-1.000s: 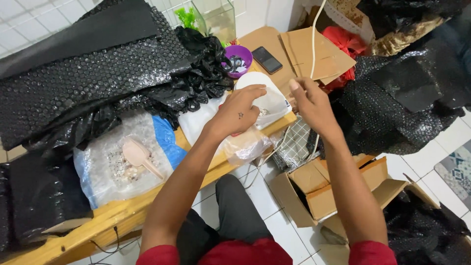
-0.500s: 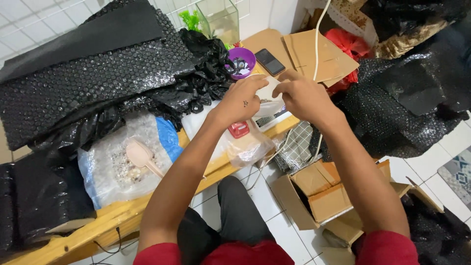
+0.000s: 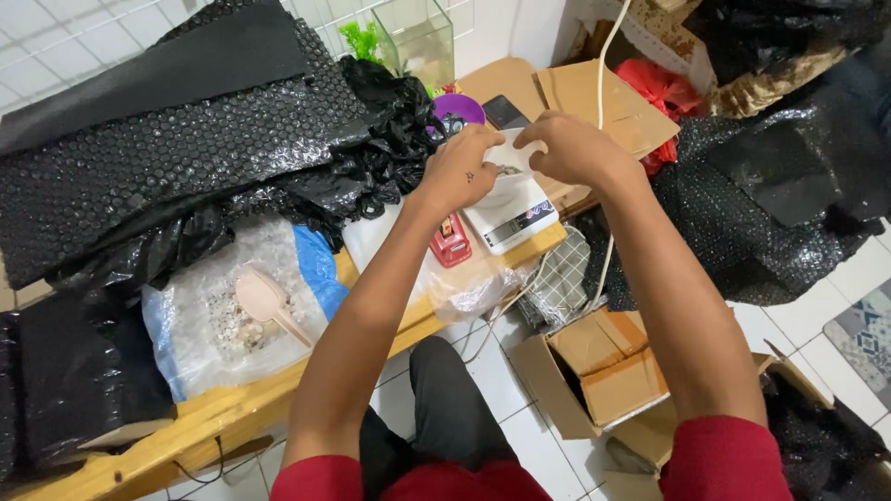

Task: The person scoops small metal items from a plastic bag into a container on a digital scale, adjusts the weight, and then places the items into a small resealable plastic bag.

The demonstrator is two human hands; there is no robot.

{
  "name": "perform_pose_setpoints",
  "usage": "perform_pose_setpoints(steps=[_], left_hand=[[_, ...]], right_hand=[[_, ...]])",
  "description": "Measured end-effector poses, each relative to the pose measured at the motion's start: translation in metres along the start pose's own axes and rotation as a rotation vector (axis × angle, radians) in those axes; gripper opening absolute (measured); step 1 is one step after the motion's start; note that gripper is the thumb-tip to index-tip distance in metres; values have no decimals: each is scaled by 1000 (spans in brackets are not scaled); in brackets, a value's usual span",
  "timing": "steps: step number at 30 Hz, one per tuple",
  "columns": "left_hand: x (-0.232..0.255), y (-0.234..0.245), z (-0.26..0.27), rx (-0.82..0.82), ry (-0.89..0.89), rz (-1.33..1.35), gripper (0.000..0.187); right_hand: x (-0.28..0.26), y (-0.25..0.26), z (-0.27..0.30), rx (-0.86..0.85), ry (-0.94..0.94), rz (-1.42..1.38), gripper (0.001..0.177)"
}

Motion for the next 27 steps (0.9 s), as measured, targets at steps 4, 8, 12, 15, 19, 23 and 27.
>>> perform_pose_setpoints(steps=[4,8,12,15,19,23,27], left_hand=[[-17,1,-9,71,0,20,50],[-17,4,-7,59,14,50,51],[-23,4,-12,66,48,45,47],[-26,4,-15,67,82,38,44],[-17,11,-7,54,140,48,42],[-1,25,6,90,153,59,40],[5,31,13,121,153,64,39]], right_hand=[[-4,2,-10,29,14,-59,34],[8,-13,-23,16,11,-168,35],[10,-22,-32,22,28,-184,32],[2,-17,-31,41,48,-213,35],[-8,-11,-24,44,78,-178,31],[-13,-7,-20,53,76,-157,32],[-11,-2,-17,81,95,-171,31]])
Point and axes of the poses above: each hand's wrist, its own z-axis away from the middle knuckle, its own y-axis out of the back of the hand, x = y × z, the point moved 8 cm from there along -z, towards the middle knuckle, and after that the axes turned 1 degree about -x, right-handed, at the moved point
